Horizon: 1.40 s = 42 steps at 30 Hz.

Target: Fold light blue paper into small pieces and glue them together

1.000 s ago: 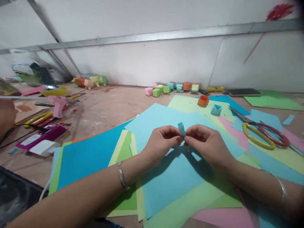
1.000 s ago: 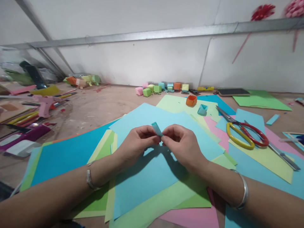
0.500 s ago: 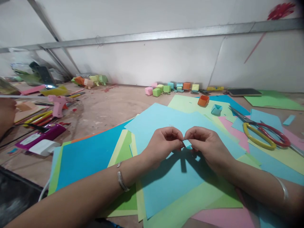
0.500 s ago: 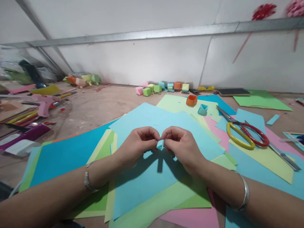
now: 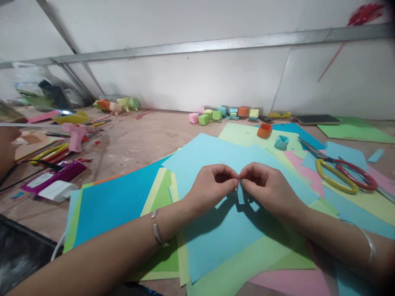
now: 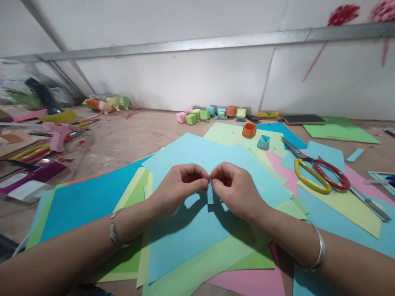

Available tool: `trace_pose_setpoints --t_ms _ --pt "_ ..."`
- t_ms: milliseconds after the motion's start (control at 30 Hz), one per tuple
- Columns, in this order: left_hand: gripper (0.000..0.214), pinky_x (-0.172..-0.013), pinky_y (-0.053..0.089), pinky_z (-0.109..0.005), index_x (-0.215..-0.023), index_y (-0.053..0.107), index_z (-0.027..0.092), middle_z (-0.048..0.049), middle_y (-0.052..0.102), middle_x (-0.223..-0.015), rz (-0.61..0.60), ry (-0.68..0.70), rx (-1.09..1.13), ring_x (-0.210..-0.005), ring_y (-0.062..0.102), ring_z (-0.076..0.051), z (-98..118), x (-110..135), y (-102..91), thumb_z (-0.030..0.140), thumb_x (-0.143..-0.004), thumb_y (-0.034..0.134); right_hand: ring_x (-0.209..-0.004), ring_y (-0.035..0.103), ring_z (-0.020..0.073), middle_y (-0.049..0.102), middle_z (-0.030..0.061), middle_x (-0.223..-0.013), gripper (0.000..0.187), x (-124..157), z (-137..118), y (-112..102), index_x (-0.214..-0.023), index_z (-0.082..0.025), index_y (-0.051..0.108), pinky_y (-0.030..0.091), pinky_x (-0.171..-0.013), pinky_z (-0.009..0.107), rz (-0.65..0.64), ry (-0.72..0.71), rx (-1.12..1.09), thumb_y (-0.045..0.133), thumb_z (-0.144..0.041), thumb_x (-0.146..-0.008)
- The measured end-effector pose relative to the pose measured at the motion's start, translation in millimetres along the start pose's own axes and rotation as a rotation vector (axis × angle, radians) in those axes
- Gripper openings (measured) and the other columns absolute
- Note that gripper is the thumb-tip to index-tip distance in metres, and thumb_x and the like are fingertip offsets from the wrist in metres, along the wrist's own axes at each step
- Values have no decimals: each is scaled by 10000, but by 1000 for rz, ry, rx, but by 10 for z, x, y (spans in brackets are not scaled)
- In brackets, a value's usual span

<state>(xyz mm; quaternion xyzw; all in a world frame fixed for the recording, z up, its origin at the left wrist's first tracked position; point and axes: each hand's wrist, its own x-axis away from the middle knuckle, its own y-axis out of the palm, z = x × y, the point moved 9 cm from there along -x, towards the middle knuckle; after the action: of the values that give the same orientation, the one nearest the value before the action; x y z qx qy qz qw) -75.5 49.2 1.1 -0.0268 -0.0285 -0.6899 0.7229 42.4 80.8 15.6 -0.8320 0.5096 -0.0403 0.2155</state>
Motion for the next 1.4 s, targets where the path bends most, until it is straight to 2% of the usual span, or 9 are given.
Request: trace_pose_setpoints --t_ms 133,333,600,733,900,1000,1100,1233,1400 --pt "195 -581 442 -250 -756 581 156 27 580 -655 -1 50 22 -593 545 -100 6 -19 -11 108 -616 709 -574 504 115 560 -29 -640 9 35 -88 13 -764 -199 545 414 -542 243 11 -137 107 537 -197 -768" --pt "199 -612 425 -253 -758 582 152 8 590 -713 -48 78 4 -660 534 -108 11 -19 13 130 -618 721 -554 481 103 564 -39 -639 84 99 -182 43 -794 -202 548 397 -542 231 2 -260 226 501 -137 -769" --pt "233 -580 392 -238 -761 580 145 20 581 -687 -108 20 95 -627 509 -92 2 44 94 139 -594 742 -517 375 94 431 -56 -563 92 79 -141 60 -657 -208 495 325 -486 228 -47 -93 22 483 -117 -662" --pt "206 -566 400 -241 -752 588 142 18 583 -677 -117 -1 127 -591 513 -85 -3 44 116 170 -624 746 -519 375 97 433 -53 -558 90 69 -152 71 -656 -207 501 321 -493 234 -77 -92 1 489 -127 -694" --pt "212 -537 389 -226 -764 585 141 20 565 -648 -40 -67 183 -573 508 -81 -84 -13 12 167 -639 754 -607 506 128 569 -16 -663 144 78 -202 53 -769 -211 569 413 -590 261 -76 -243 106 456 -162 -842" --pt "197 -537 378 -218 -767 584 142 20 566 -655 29 -135 234 -562 508 -69 -149 -24 -59 164 -662 749 -710 593 156 671 19 -818 202 115 -287 69 -926 -222 613 456 -673 287 -63 -402 223 442 -140 -860" --pt "178 -552 388 -220 -754 584 140 24 564 -663 64 -139 251 -549 508 -59 -137 -11 -82 143 -676 745 -745 617 168 702 32 -866 198 141 -344 87 -929 -228 631 463 -691 290 -40 -494 315 458 -153 -866" --pt "160 -575 413 -230 -721 587 135 25 569 -663 72 -125 266 -549 521 -60 -123 13 -67 132 -683 742 -694 605 160 692 25 -796 157 110 -302 78 -864 -222 635 461 -665 286 -39 -423 295 480 -209 -882" --pt "167 -621 443 -248 -704 600 142 22 587 -638 43 -78 272 -583 549 -80 -138 -4 -46 167 -668 761 -692 604 172 684 28 -769 110 38 -99 16 -789 -209 634 467 -659 312 -14 -143 119 565 -272 -847"
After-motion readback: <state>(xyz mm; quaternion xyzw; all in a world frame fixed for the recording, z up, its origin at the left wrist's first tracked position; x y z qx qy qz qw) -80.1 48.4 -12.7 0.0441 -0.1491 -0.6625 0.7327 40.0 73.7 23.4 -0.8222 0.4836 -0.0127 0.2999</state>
